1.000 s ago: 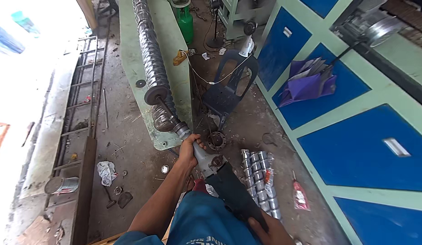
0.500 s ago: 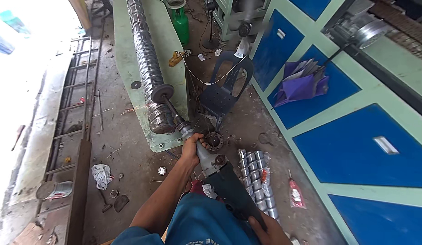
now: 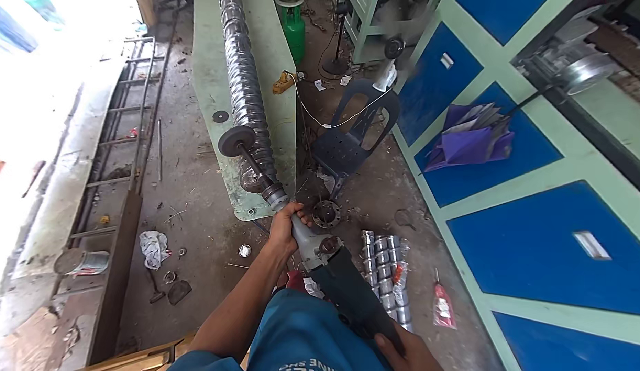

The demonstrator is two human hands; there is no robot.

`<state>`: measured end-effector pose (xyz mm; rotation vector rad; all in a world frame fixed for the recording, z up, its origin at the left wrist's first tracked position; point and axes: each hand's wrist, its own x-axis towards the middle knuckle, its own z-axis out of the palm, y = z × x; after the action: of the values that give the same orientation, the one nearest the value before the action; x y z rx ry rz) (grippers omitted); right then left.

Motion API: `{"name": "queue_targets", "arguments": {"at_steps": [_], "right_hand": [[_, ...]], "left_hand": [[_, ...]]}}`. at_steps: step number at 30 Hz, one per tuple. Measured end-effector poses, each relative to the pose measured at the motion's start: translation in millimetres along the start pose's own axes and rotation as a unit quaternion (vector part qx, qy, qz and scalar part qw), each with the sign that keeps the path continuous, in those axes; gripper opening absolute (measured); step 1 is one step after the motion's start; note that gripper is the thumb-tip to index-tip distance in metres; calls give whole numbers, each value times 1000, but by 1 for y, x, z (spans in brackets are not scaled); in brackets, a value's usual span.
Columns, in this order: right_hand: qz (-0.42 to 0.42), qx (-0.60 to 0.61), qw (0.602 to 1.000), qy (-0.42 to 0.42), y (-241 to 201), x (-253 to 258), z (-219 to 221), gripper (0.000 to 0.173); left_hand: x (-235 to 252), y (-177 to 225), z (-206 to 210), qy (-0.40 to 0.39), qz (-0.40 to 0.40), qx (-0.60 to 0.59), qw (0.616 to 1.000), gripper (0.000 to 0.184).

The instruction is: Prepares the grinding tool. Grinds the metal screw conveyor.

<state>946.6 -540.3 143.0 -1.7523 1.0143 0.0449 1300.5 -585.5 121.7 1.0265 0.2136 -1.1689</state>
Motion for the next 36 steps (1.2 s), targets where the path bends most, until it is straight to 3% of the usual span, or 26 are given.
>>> {"name": "queue_targets", "arguments": {"at_steps": [18,28,36], "right_hand": [[20,-24,999,-32,-18,-3,-10,58],[4,-14,1000,10,-11,-5,-11,57],[22,78,996,23,14,0,-4,52]], "left_hand": [[-8,6,-17,18,-2,-23,1000,14],[1,1,11,-13,-12,-14,1000,14],[23,-13,36,-15,-31,35,999,9]]}}
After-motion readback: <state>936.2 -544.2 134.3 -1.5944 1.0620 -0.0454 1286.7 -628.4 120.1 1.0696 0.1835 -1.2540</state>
